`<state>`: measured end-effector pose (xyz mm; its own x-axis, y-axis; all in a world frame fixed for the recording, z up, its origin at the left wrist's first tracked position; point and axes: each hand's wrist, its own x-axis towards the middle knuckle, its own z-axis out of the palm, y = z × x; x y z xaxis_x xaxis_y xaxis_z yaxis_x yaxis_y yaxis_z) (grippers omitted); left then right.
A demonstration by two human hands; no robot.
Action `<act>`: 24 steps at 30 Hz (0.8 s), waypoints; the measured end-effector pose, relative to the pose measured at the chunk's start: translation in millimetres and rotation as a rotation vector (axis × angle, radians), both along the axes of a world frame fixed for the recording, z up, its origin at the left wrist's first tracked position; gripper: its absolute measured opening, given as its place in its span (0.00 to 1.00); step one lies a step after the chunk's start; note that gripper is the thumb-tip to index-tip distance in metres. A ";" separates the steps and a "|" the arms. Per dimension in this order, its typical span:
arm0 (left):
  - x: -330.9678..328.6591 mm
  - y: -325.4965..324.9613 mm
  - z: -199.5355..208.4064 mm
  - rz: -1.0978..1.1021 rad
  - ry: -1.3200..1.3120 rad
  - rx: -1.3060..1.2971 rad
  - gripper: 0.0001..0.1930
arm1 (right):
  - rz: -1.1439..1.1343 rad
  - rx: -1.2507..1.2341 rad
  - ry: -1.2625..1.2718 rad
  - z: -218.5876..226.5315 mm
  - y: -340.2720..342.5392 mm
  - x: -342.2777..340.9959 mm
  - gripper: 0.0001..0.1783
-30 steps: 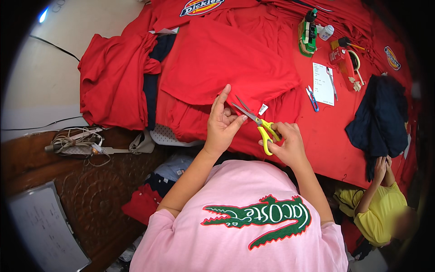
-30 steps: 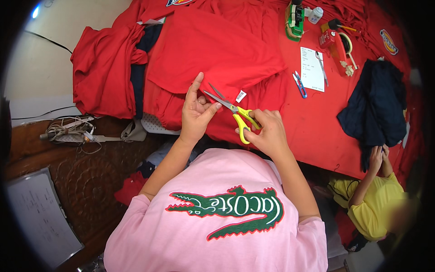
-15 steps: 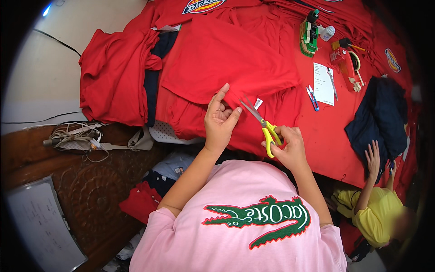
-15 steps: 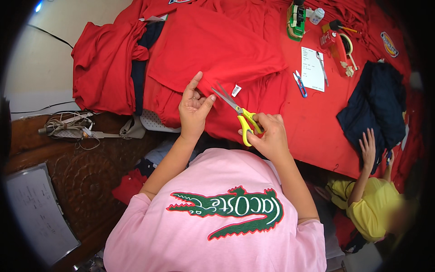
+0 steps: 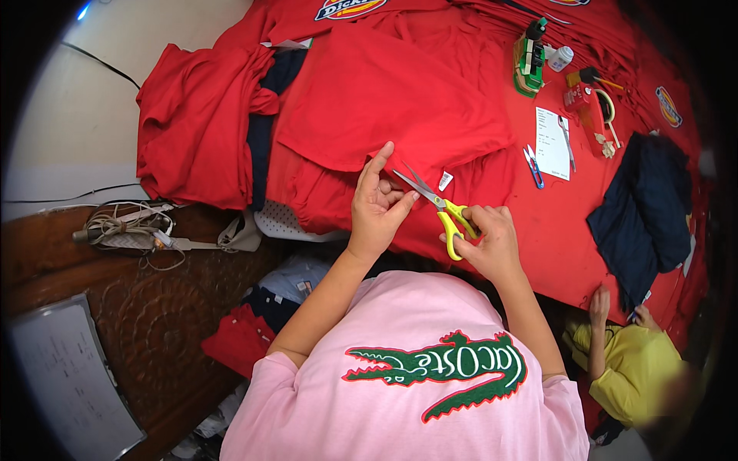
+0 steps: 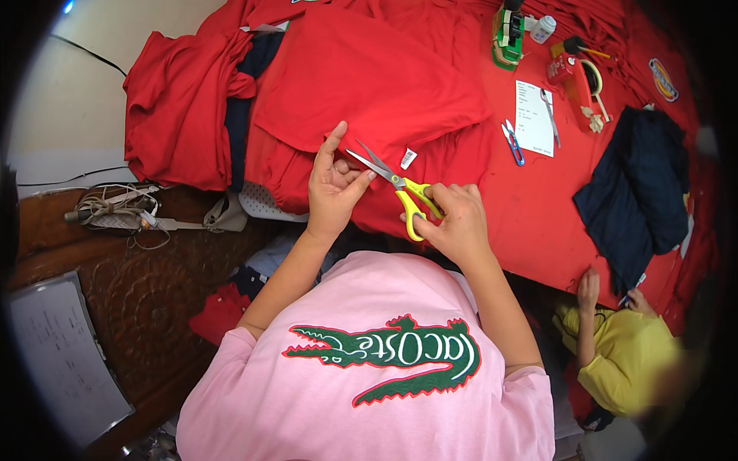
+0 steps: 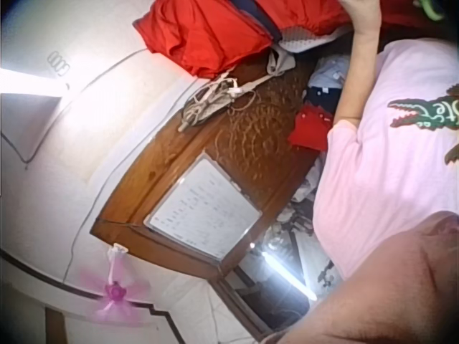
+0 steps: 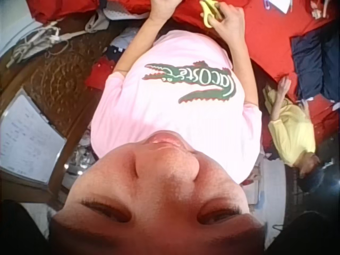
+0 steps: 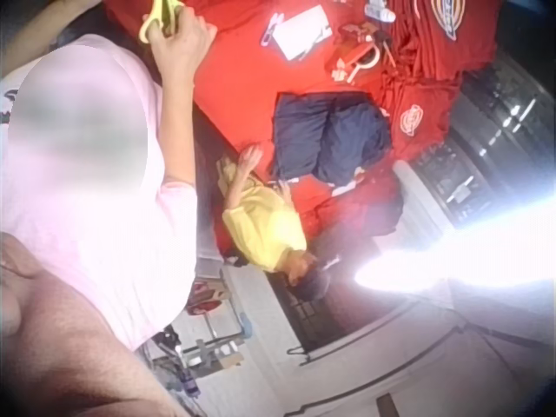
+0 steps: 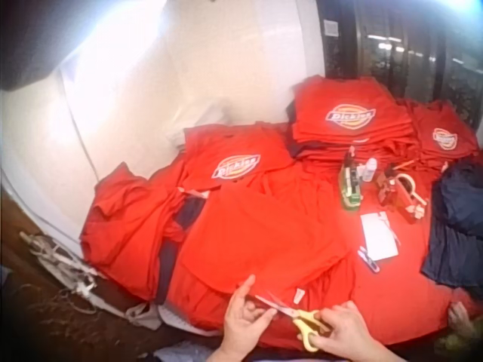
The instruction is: The person picks up, arranges, and folds several red garments on a table, occasionally using scissors to trim loose threads.
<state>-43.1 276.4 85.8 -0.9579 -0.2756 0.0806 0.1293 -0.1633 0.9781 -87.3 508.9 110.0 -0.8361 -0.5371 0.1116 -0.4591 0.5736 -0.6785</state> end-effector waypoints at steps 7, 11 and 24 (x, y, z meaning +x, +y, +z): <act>0.8 0.7 -1.0 0.059 0.043 -0.007 0.42 | -0.048 -0.084 -0.112 -17.1 0.5 7.8 0.16; -2.5 -5.9 -13.1 0.111 0.002 -0.001 0.40 | -0.047 -0.072 -0.144 -17.2 1.0 10.3 0.17; 2.0 -2.0 2.9 0.022 0.007 0.137 0.45 | -0.013 -0.047 -0.109 -11.4 -11.6 -4.2 0.17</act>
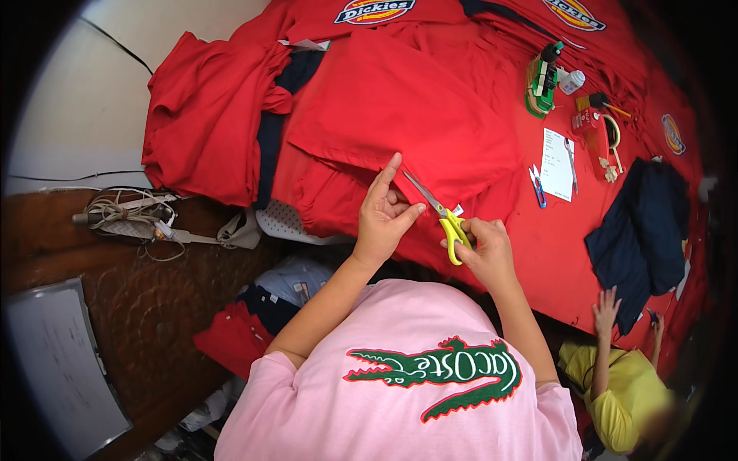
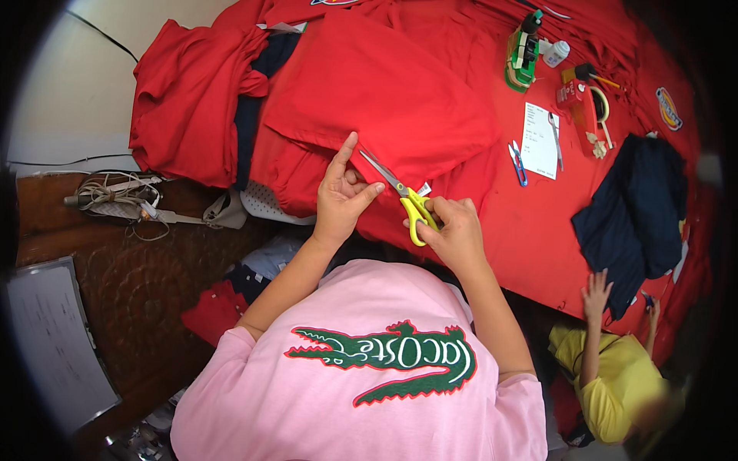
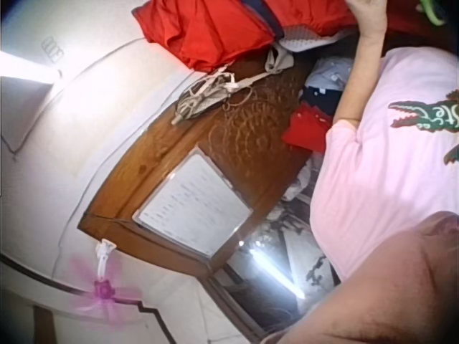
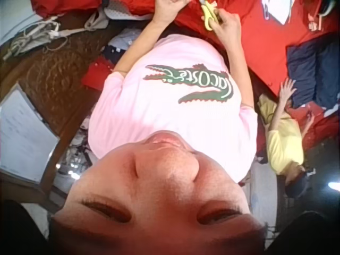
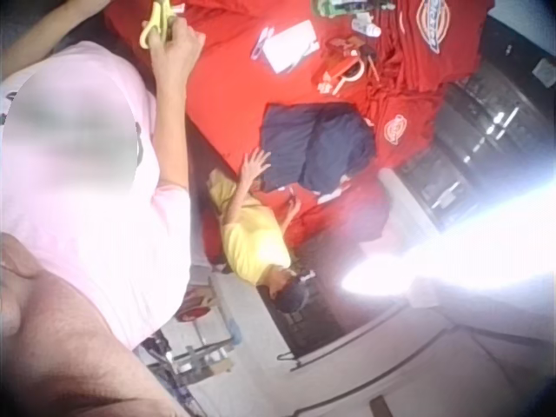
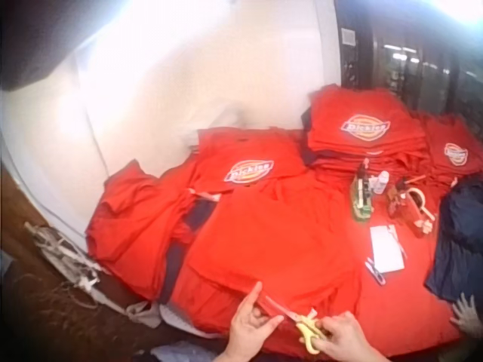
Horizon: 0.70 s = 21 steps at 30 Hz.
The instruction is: The person picks up, arranges, and folds several red garments on a table, occasionally using scissors to trim loose threads.
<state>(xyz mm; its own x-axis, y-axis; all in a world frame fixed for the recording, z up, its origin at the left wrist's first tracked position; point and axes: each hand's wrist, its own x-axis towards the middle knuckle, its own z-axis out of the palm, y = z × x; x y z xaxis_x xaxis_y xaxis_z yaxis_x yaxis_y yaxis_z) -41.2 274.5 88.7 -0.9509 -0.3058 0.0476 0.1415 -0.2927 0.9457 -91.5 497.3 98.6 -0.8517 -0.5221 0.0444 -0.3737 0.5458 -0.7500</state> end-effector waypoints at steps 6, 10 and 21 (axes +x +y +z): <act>0.5 -12.1 -25.7 0.142 -0.047 -0.170 0.41 | -0.010 -0.012 -0.079 -0.9 -4.5 4.5 0.17; 2.6 -9.8 -10.4 0.115 -0.010 -0.076 0.45 | 0.055 -0.016 0.007 7.7 -13.2 -1.4 0.18; 12.8 -19.0 -30.4 0.250 0.006 -0.182 0.39 | 0.111 0.012 -0.132 -2.7 -16.8 -5.8 0.13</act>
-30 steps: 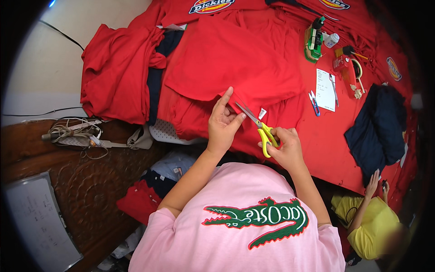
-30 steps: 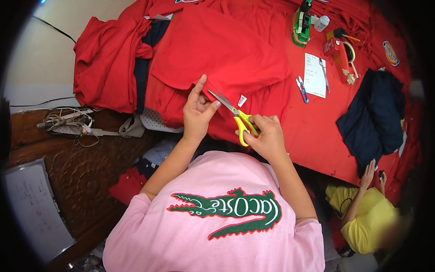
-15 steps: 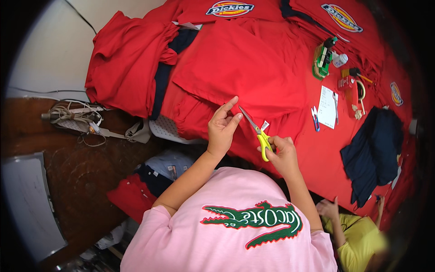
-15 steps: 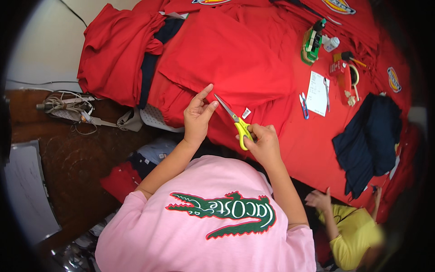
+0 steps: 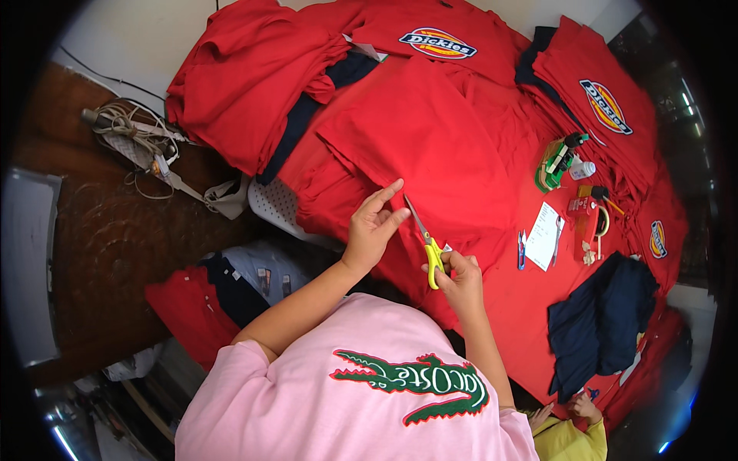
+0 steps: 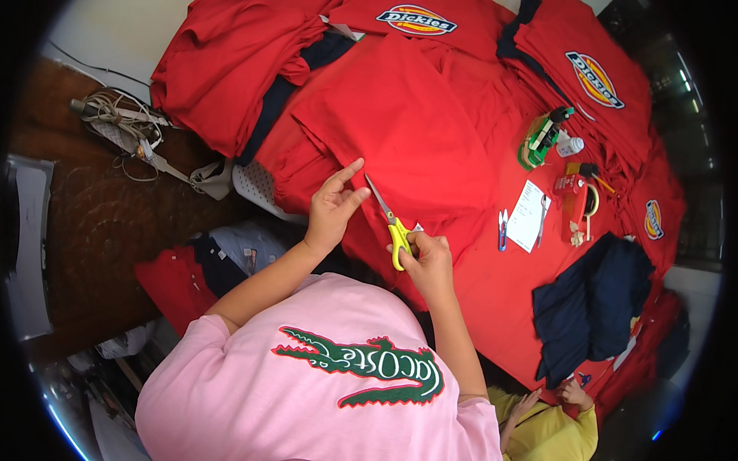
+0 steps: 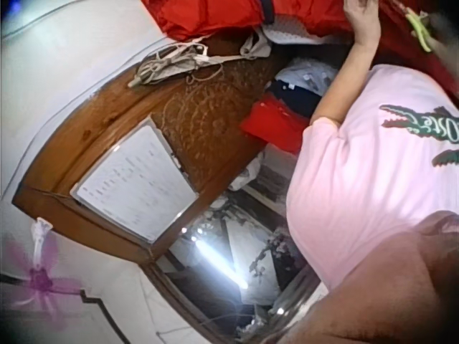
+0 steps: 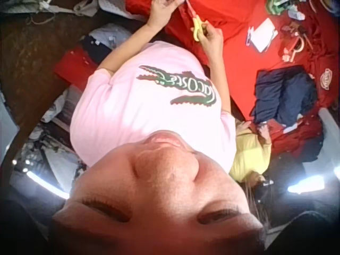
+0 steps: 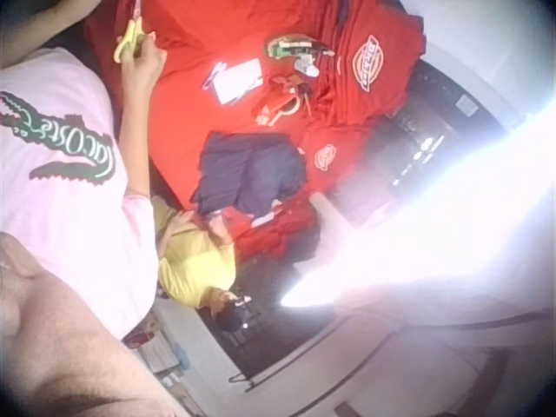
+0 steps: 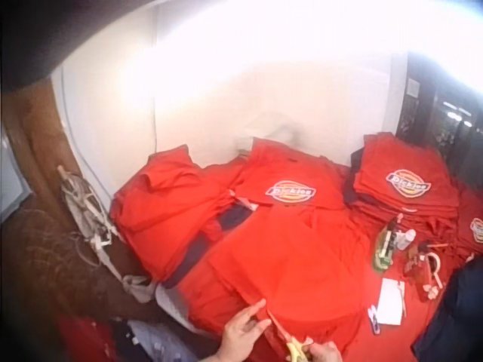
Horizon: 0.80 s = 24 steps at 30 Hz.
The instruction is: The person picks up, arranges, and folds several red garments on a table, occasionally using scissors to trim loose threads.
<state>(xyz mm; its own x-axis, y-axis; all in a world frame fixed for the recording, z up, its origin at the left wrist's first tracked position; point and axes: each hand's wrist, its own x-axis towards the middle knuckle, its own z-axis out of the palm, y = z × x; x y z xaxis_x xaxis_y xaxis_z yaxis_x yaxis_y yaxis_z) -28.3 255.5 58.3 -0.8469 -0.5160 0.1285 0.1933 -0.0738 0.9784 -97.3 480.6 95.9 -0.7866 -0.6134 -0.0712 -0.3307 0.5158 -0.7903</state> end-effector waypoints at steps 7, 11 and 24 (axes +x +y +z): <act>0.3 -1.6 17.6 -0.017 0.013 0.117 0.42 | 0.053 -0.055 0.146 4.4 -14.7 -9.7 0.19; 4.1 -4.7 25.9 -0.075 0.015 0.142 0.46 | 0.076 -0.044 0.197 0.4 -18.3 -15.9 0.20; -2.4 -14.6 11.8 0.010 0.017 0.212 0.39 | 0.055 -0.047 0.114 10.5 -31.6 -7.9 0.11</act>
<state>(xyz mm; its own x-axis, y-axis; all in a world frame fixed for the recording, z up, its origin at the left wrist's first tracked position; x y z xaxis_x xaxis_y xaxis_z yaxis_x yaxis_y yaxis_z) -30.7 240.9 70.2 -0.8401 -0.5417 0.0304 0.2115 -0.2754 0.9378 -105.2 448.9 106.4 -0.7529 -0.6565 0.0470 -0.4468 0.4574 -0.7689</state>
